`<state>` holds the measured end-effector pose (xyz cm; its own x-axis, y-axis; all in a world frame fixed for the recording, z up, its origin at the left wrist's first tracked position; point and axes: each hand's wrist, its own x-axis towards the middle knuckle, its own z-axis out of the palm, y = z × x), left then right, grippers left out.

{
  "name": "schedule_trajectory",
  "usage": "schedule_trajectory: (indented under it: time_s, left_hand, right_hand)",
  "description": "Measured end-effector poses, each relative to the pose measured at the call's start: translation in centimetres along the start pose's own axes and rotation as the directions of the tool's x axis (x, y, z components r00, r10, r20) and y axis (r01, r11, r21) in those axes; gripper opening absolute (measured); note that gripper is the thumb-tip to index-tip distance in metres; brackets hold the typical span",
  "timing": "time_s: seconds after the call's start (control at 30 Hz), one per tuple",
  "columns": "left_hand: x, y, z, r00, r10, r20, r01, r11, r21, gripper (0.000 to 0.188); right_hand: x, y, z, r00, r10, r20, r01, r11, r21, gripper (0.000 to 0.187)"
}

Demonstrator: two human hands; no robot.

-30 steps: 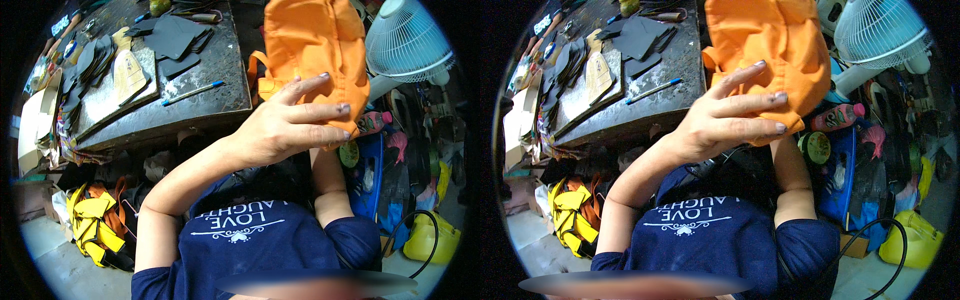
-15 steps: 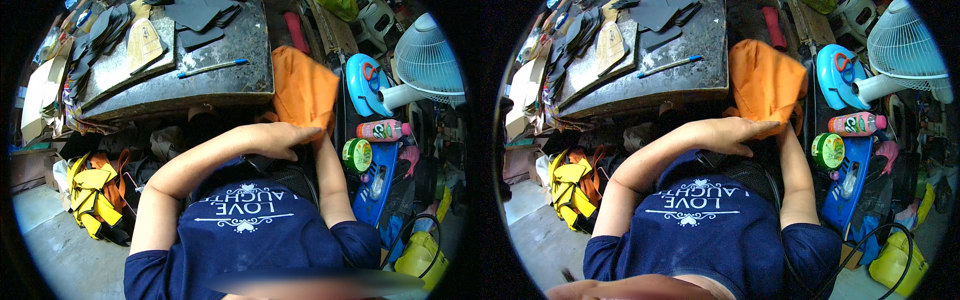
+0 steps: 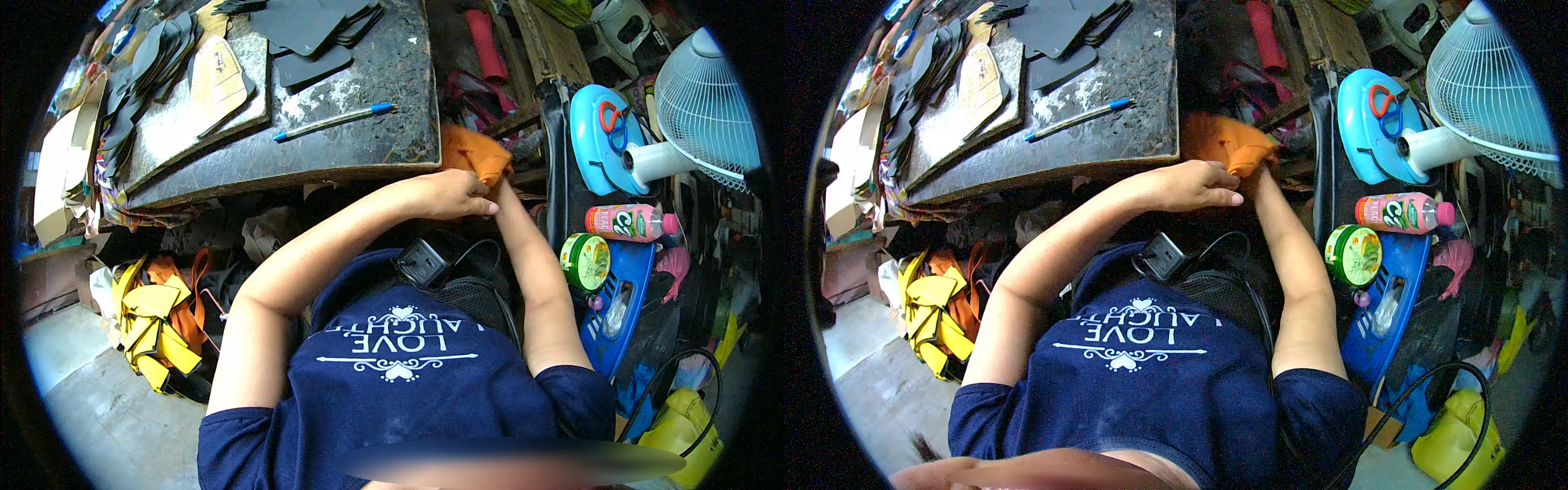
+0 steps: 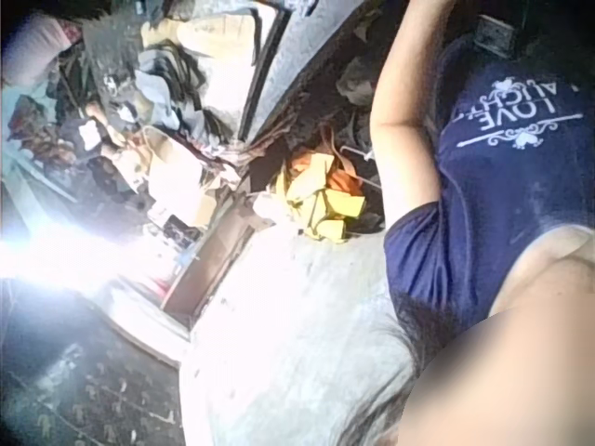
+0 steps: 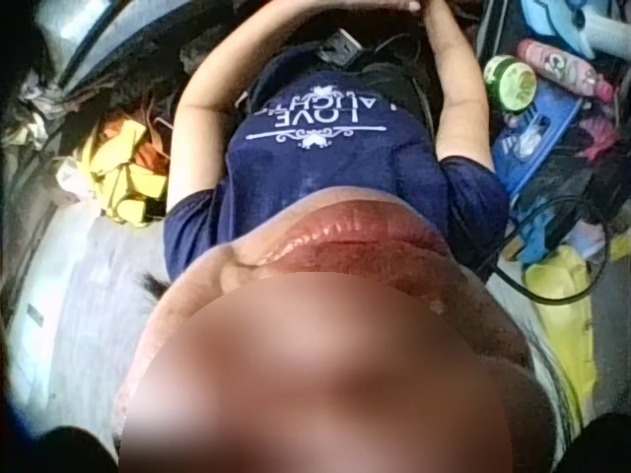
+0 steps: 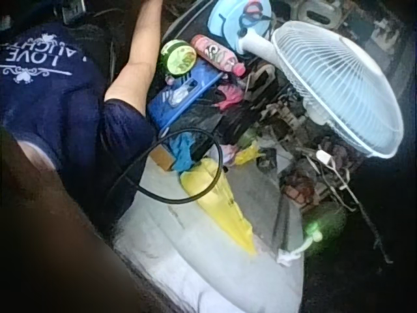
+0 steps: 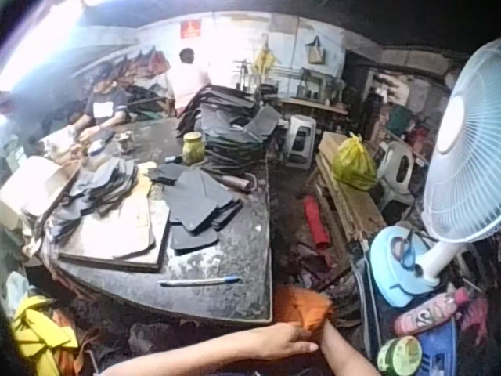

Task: The person sorts black and yellow material pieces on a cluttered workbench, ties a bundle with a rubber band, then uses a pen to mark several cardboard templates. The person also moves other pieces aside to access the work area.

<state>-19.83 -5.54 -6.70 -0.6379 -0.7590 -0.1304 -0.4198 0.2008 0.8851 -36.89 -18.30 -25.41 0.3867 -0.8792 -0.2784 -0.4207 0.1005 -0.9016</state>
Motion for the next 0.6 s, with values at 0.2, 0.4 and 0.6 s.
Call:
schedule_trajectory:
  time_s: [0.2, 0.4, 0.6]
  left_hand:
    - [-0.2, 2.5, -0.5, 0.995, -0.073, -0.064, 0.085, 0.973, 0.216, 0.069]
    - [-4.1, 6.9, -2.0, 0.973, 0.232, -0.016, -0.225, 0.957, 0.181, 0.048]
    - [-12.2, 7.9, -5.6, 0.72, 0.475, -0.506, -0.306, 0.872, 0.382, 0.033]
  right_hand:
    - [5.3, -5.1, -3.7, 0.996, -0.056, 0.076, 0.047, 0.992, 0.116, 0.052]
    - [6.6, 0.9, -2.8, 0.992, -0.102, 0.081, 0.13, 0.75, -0.649, 0.057]
    - [4.0, -4.9, -1.9, 0.99, -0.127, 0.059, 0.14, 0.887, -0.44, 0.048]
